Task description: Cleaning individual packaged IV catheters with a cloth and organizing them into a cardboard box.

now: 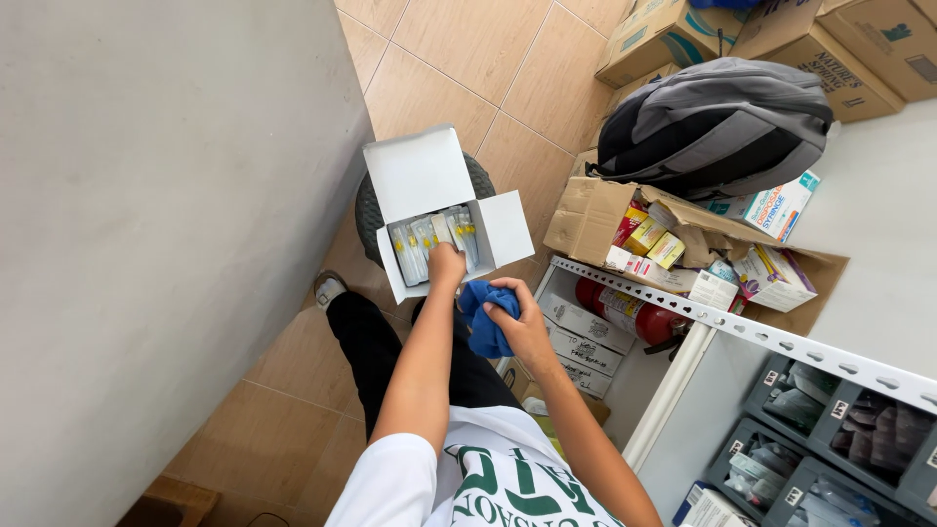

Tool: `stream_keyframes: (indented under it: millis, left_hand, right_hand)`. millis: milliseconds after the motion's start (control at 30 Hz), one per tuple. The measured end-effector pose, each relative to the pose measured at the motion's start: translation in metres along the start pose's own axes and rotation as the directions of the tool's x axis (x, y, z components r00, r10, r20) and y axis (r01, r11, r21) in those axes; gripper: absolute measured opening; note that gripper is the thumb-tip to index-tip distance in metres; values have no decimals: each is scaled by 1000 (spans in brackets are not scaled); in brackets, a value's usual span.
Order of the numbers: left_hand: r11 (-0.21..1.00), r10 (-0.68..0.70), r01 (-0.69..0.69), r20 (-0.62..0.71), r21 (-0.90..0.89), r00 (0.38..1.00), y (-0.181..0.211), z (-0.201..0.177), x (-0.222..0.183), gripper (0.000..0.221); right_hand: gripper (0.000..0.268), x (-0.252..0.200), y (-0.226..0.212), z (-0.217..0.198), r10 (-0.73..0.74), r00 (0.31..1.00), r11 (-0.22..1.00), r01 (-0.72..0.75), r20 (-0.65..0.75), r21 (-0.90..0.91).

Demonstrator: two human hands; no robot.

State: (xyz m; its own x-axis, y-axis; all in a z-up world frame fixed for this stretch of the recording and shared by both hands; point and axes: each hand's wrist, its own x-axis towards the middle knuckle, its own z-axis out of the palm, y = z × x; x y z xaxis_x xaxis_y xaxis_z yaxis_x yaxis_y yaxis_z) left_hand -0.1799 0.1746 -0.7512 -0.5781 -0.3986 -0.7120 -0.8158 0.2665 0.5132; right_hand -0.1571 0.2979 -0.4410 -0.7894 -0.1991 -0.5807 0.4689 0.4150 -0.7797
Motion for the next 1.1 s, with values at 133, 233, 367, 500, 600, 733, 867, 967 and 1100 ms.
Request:
stream_keyframes:
  millis: [133,233,367,500,600,733,867,967,1100]
  left_hand:
    - [998,62,-62,-17,-5,998,66,-82,-82,32]
    - [978,181,-193,-133,-85,974,74,-111,-111,39]
    - [842,348,-402,-205,-359,915,94,-178,-171,31]
    - [621,442,-507,-266,-598,856,145,-291,-295,49]
    - [502,601,-672,-339,-544,724,177,-352,-381,63]
    - [383,623,-857,-589,-345,516,181,-395,-441,54]
    - [362,608,-922,-714,-139,346,196,-445,-511,32]
    - [391,702,-910,-684,139,197,208,-469,-550,33]
    - [634,700,-442,-714,634,-20,202,-507,-595,42]
  right_hand:
    - [37,-12,-22,6,-13,1000,1000,13,28,25]
    - [36,-19,-50,14,-39,999,990,38,0,135]
    - [33,-35,-115,27,-172,975,914,211,-142,347]
    - [25,-48,-171,33,-345,918,763,396,-197,511]
    - [41,-102,-240,60,-547,823,669,540,-154,510]
    - [82,-135,-275,73,-932,351,359,875,87,325]
    - [61,-161,-303,86,-968,191,246,858,166,450]
    - [68,-168,-306,94,-952,252,303,686,175,661]
    - [57,-188,-343,98,-974,205,228,861,102,454]
